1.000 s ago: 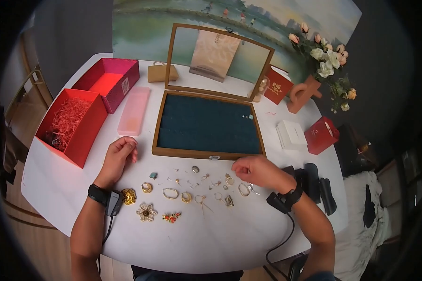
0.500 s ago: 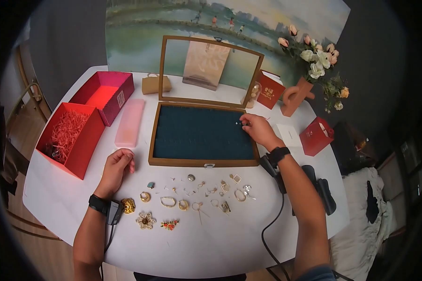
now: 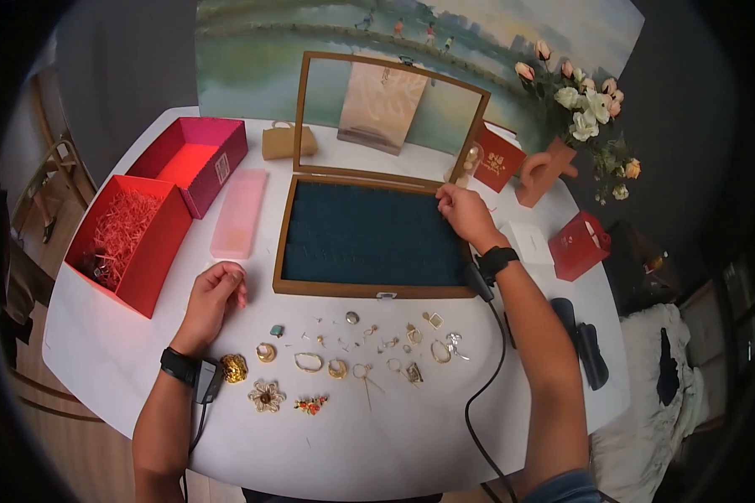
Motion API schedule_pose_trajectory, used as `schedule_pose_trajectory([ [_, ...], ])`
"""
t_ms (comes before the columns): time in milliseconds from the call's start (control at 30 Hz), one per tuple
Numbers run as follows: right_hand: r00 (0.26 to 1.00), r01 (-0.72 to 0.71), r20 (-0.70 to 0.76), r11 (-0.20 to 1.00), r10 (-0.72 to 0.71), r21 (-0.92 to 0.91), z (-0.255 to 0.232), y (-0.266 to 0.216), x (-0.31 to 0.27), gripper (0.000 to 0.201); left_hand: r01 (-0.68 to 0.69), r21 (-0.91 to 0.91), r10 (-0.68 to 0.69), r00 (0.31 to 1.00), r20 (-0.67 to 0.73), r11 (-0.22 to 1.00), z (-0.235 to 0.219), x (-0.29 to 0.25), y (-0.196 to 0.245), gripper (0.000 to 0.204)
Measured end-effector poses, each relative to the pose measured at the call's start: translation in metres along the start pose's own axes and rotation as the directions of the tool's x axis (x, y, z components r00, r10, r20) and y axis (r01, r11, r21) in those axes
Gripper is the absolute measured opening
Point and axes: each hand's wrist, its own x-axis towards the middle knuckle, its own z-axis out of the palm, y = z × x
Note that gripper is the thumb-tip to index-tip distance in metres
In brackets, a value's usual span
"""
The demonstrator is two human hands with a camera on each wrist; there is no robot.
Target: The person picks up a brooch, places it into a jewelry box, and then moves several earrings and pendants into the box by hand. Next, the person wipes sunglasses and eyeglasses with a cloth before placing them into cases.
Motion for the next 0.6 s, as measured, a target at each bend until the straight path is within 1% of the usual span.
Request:
schedule_pose_trajectory([
  [33, 1.0, -0.008, 0.005, 1.0, 0.008, -0.002, -0.004, -0.005, -0.01, 0.016, -0.012, -0.003, 0.012, 1.0, 0.006, 1.0, -0.001, 0.001, 0.0, 0.014],
  [100, 0.977, 0.038, 0.19, 0.957, -0.096, 0.288, -0.011, -0.021, -0.038, 0.018, -0.019, -0.012, 0.019, 1.0, 0.013, 1.0, -0.001, 0.001, 0.0, 0.013],
  [133, 0.956, 0.02, 0.274, 0.95, -0.11, 0.31, -0.016, -0.036, -0.059, 0.018, -0.023, -0.013, 0.023, 1.0, 0.015, 1.0, 0.0, 0.001, 0.001, 0.013],
  [167, 0.935, -0.039, 0.345, 0.944, -0.081, 0.328, -0.022, -0.053, -0.082, 0.019, -0.027, -0.012, 0.027, 1.0, 0.016, 1.0, 0.0, 0.001, 0.001, 0.013],
  [200, 0.917, -0.027, 0.385, 0.948, -0.103, 0.318, -0.024, -0.059, -0.103, 0.019, -0.033, -0.012, 0.033, 0.999, 0.019, 0.999, -0.001, 0.001, -0.001, 0.013],
  [233, 0.9, -0.076, 0.432, 0.954, -0.061, 0.291, -0.024, -0.068, -0.122, 0.02, -0.031, -0.012, 0.031, 0.999, 0.02, 0.999, -0.002, 0.002, 0.0, 0.013],
  [267, 0.886, -0.062, 0.462, 0.977, -0.041, 0.206, -0.025, -0.073, -0.138, 0.02, -0.035, 0.004, 0.035, 0.999, 0.018, 0.999, -0.001, 0.002, 0.0, 0.013],
  [300, 0.886, -0.047, 0.46, 0.978, -0.053, 0.203, -0.026, -0.081, -0.152, 0.02, -0.04, 0.02, 0.039, 0.999, 0.018, 0.999, -0.001, 0.001, 0.0, 0.013],
  [367, 0.872, -0.113, 0.49, 0.981, 0.022, 0.158, -0.024, -0.082, -0.171, 0.022, -0.042, 0.024, 0.041, 0.999, 0.019, 0.999, -0.001, 0.001, -0.001, 0.014],
  [400, 0.875, -0.118, 0.484, 0.98, 0.026, 0.16, -0.022, -0.082, -0.176, 0.022, -0.044, 0.027, 0.044, 0.999, 0.016, 0.999, -0.001, 0.001, -0.001, 0.014],
  [467, 0.926, 0.024, 0.368, 0.985, -0.086, 0.17, -0.02, -0.081, -0.184, 0.018, -0.047, 0.034, 0.046, 0.999, 0.022, 0.998, 0.001, 0.001, 0.001, 0.015],
  [500, 0.928, 0.023, 0.362, 0.985, -0.084, 0.171, -0.02, -0.078, -0.186, 0.018, -0.049, 0.034, 0.049, 0.999, 0.017, 0.998, 0.001, 0.001, 0.001, 0.015],
  [567, 0.947, -0.05, 0.321, 0.984, -0.008, 0.172, -0.022, -0.071, -0.19, 0.02, -0.053, 0.026, 0.053, 0.998, 0.019, 0.998, -0.001, 0.002, -0.002, 0.015],
  [600, 0.947, -0.048, 0.321, 0.984, -0.009, 0.17, -0.023, -0.07, -0.193, 0.02, -0.055, 0.016, 0.055, 0.998, 0.017, 0.998, -0.001, 0.002, -0.002, 0.015],
])
